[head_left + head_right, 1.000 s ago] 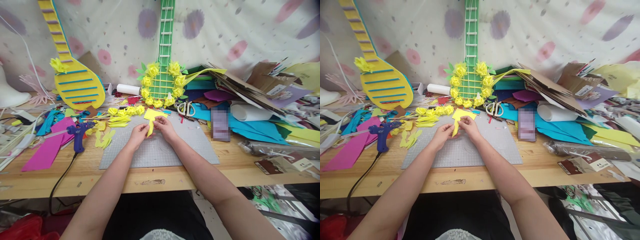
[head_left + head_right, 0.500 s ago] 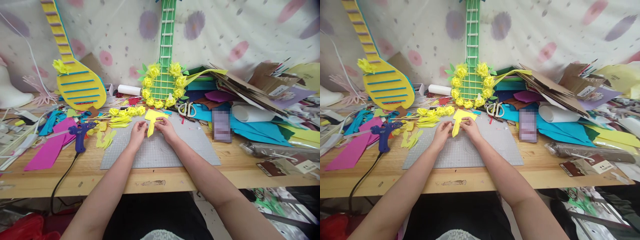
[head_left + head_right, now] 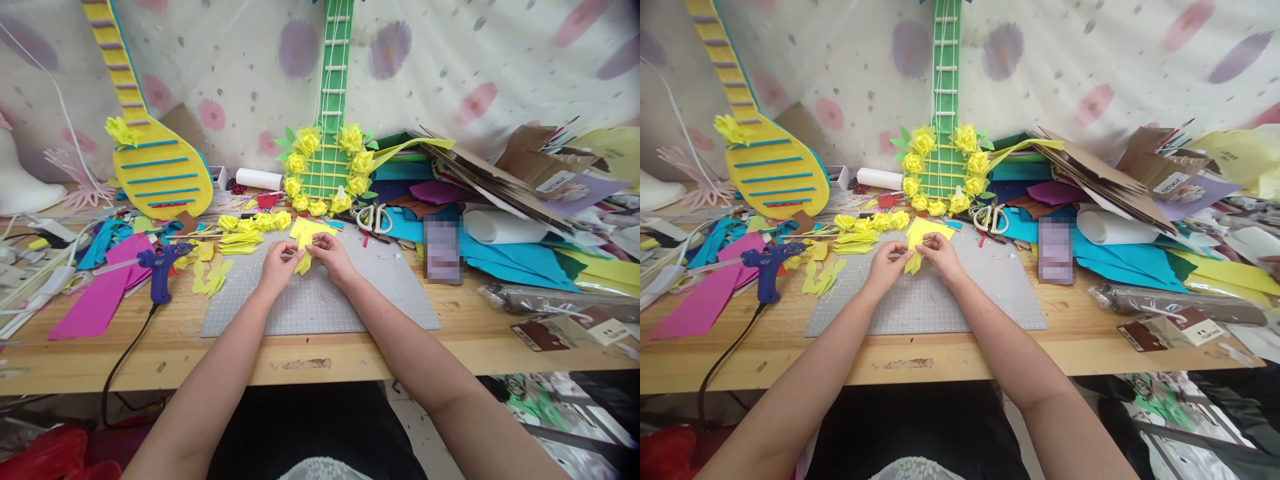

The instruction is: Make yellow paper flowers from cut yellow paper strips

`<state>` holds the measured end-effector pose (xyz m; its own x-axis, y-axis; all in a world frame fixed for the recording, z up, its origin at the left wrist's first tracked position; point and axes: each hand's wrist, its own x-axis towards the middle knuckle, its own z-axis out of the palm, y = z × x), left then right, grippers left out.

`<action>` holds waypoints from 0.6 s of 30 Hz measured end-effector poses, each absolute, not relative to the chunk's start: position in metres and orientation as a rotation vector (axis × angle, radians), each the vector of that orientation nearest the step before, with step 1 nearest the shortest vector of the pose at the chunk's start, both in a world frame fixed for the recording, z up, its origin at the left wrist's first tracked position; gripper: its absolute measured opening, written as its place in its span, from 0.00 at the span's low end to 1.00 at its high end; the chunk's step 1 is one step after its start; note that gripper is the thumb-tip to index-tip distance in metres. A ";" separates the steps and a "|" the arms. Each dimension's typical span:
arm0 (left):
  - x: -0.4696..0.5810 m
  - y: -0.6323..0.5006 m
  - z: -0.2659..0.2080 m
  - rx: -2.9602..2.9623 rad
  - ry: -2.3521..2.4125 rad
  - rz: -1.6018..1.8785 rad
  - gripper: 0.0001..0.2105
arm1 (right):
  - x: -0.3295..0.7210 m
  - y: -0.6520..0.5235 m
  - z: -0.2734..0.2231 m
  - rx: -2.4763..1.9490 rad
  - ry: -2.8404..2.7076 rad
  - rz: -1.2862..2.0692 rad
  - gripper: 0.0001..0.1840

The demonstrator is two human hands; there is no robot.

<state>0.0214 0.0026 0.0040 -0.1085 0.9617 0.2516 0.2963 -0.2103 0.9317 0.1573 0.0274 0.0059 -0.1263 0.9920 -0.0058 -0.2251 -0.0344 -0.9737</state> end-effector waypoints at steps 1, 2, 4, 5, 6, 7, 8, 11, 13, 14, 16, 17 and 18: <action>0.022 0.002 0.005 1.475 1.392 1.342 0.08 | 0.157 0.027 0.006 -0.985 -1.119 1.416 0.21; 0.023 0.002 0.007 1.403 1.362 1.344 0.08 | 0.158 0.027 0.006 -0.984 -1.117 1.415 0.21; 0.023 0.002 0.012 1.198 1.252 1.365 0.09 | 0.159 0.028 0.005 -0.990 -1.097 1.414 0.21; 0.022 0.002 0.015 1.075 1.177 1.371 0.09 | 0.159 0.028 0.005 -0.994 -1.085 1.416 0.21; 0.021 0.002 0.018 0.952 1.098 1.368 0.09 | 0.160 0.028 0.005 -0.996 -1.076 1.418 0.21; 0.020 0.002 0.021 0.848 1.031 1.352 0.09 | 0.160 0.028 0.005 -0.996 -1.070 1.423 0.21; 0.019 0.002 0.023 0.769 0.979 1.326 0.09 | 0.160 0.028 0.005 -0.995 -1.070 1.428 0.21; 0.019 0.002 0.025 0.687 0.903 1.234 0.07 | 0.158 0.027 0.005 -0.991 -1.093 1.446 0.21; 0.020 0.001 0.023 0.703 0.883 1.193 0.07 | 0.156 0.025 0.005 -0.988 -1.121 1.450 0.20; 0.021 0.001 0.022 0.714 0.880 1.184 0.07 | 0.155 0.025 0.006 -0.987 -1.132 1.448 0.20; 0.022 0.001 0.020 0.729 0.885 1.189 0.07 | 0.154 0.023 0.007 -0.982 -1.148 1.444 0.19; 0.023 0.001 0.019 0.733 0.893 1.199 0.07 | 0.153 0.023 0.008 -0.980 -1.152 1.443 0.19; 0.023 0.001 0.019 0.737 0.901 1.211 0.07 | 0.153 0.022 0.009 -0.980 -1.157 1.444 0.19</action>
<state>0.0233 0.0011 0.0186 0.1044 0.9776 -0.1827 -0.4558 0.2103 0.8649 0.1533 0.0225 0.0086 -0.1706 0.9853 -0.0054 -0.2096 -0.0416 -0.9769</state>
